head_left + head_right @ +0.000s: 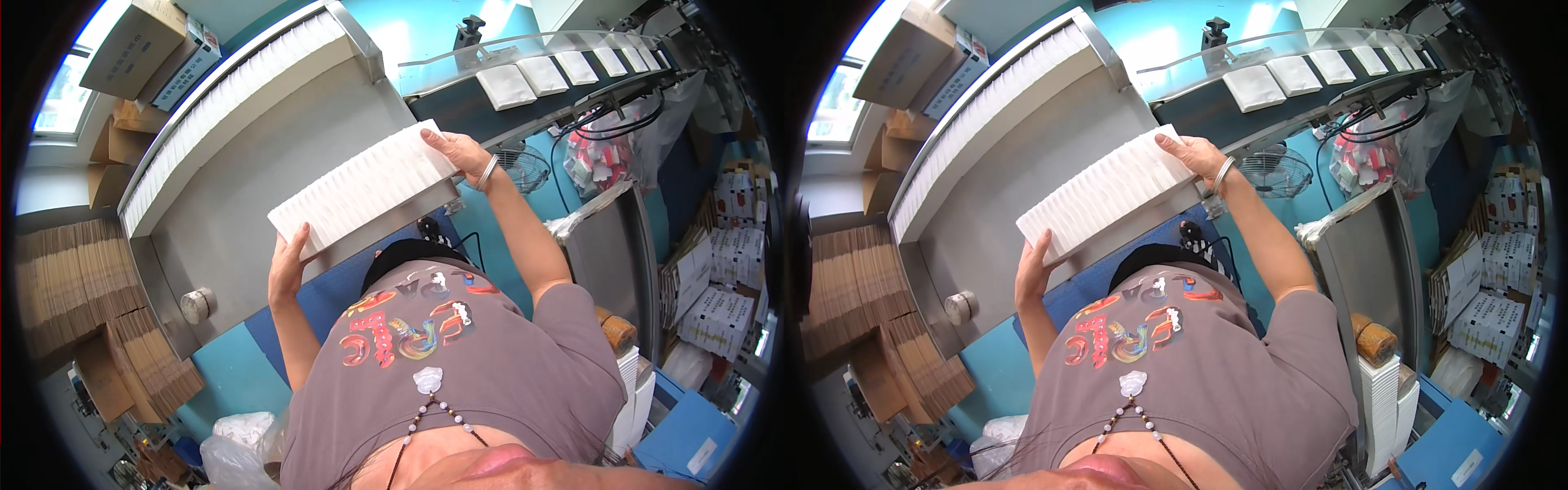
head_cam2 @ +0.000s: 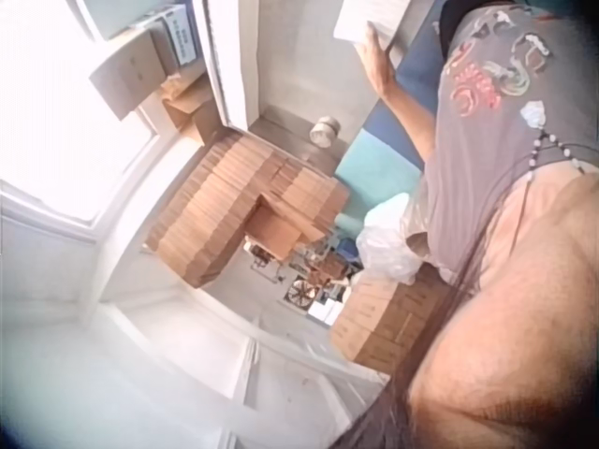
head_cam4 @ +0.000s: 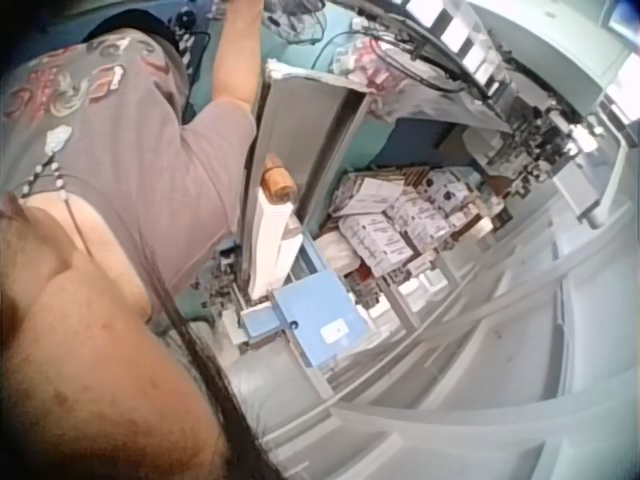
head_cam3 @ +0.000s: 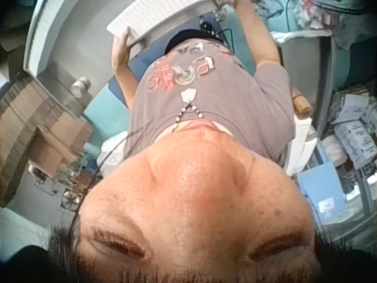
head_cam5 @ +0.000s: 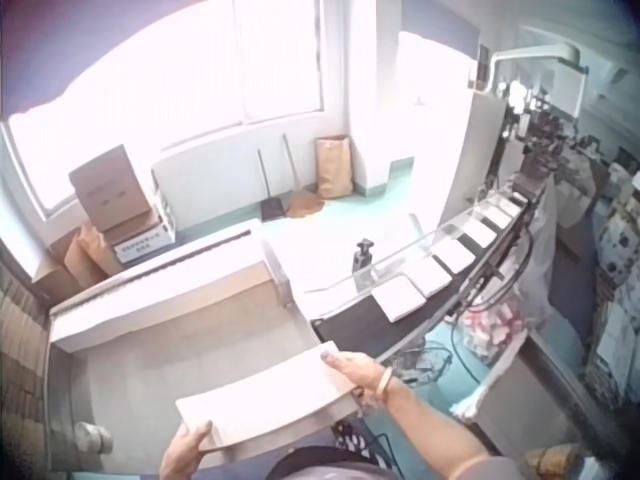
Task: The person places folded paper packets onto a moving conveyor belt, retrieves long stacks of folded paper from a machine track using cylindrical weights, loads them into a feed tray, and places more packets onto the conveyor belt.
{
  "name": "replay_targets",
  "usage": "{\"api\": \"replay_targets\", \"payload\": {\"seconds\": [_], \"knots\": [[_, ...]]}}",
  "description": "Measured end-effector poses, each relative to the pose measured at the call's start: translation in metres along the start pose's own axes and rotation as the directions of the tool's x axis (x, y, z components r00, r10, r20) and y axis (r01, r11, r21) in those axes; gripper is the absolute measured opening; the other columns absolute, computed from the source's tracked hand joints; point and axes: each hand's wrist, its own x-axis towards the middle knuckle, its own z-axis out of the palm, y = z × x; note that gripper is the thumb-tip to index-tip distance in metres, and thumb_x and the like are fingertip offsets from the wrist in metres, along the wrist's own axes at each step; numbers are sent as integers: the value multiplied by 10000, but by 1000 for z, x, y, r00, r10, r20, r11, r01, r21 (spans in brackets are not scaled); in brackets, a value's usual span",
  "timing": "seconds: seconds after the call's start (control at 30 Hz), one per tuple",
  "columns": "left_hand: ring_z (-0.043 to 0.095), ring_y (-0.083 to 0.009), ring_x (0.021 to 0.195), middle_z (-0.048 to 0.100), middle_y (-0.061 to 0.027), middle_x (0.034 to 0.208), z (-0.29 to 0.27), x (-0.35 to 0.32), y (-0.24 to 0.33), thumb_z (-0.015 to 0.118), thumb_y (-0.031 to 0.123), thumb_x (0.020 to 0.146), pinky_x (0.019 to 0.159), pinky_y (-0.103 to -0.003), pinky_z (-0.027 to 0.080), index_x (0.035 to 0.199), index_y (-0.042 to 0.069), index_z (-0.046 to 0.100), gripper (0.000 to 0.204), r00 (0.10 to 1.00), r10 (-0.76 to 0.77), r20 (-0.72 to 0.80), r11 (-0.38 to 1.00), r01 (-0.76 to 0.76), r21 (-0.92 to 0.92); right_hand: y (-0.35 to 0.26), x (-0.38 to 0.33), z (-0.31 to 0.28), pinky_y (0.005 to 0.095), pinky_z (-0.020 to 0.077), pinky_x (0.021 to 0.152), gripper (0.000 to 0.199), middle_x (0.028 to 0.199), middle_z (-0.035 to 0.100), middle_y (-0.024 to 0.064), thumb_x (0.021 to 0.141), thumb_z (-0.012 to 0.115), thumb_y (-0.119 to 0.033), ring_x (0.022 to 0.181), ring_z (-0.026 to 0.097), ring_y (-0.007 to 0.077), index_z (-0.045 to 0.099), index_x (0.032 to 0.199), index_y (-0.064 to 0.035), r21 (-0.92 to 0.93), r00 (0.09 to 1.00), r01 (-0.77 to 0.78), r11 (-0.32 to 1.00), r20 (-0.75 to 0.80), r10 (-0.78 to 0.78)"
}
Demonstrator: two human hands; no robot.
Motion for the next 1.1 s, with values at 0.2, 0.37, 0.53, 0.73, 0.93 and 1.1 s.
{"api": "replay_targets", "payload": {"seconds": [0.2, 0.37, 0.53, 0.73, 0.93, 1.1], "knots": [[467, -268, 1178, 422, -146, 1327, -1, -1, -1, 574, 377, 885, 917, -413, 447, 1410, 28, 261, 704, 1000, 0, -1, 1000, 0, 7, 6, 10, -8, 268, 512, 739, 477, 968, 663, 81, 897, 588, -417, 845, 630, 122, 619, 1084, 20, -67, 997, -53, 996, -60, 49], [464, -272, 1183, 421, -144, 1329, 5, -1, 1, 572, 373, 887, 921, -422, 446, 1409, 29, 263, 697, 1000, -5, 12, 1000, 5, 3, 27, 41, -35, 352, 543, 786, 451, 997, 652, 120, 895, 583, -418, 903, 642, 208, 603, 1096, -14, 633, 987, 76, 770, -159, 33], [415, -292, 1238, 407, -151, 1353, 8, 2, -2, 596, 367, 881, 914, -464, 446, 1417, 42, 248, 717, 999, -7, 44, 1000, 8, -30, 20, 15, -20, 286, 518, 812, 582, 1066, 641, 129, 839, 662, -425, 960, 626, 161, 576, 1118, 78, 277, 997, 17, 961, 68, -38], [434, -286, 1217, 425, -155, 1338, 11, 5, 2, 590, 387, 878, 903, -468, 443, 1413, 43, 260, 716, 998, 5, 69, 1000, -6, 11, 18, 18, -16, 268, 521, 762, 433, 991, 662, 100, 877, 639, -343, 842, 644, 149, 621, 1062, 47, 88, 1000, 14, 996, -9, -13], [450, -285, 1206, 440, -148, 1331, 15, 3, 1, 591, 383, 880, 898, -464, 445, 1410, 43, 264, 710, 999, -9, 37, 1000, 8, 29, 23, 29, -29, 320, 517, 832, 460, 1070, 632, 105, 926, 560, -346, 931, 633, 167, 500, 1192, 24, 369, 990, -9, 930, -129, 61], [484, -279, 1163, 442, -143, 1314, 23, 2, 5, 580, 372, 881, 892, -423, 472, 1406, 26, 279, 697, 999, 3, 33, 999, -4, 50, 10, 4, -15, 321, 495, 883, 559, 1158, 606, 128, 903, 589, -380, 1000, 611, 186, 498, 1214, 76, 300, 995, -8, 954, 94, -21]]}}
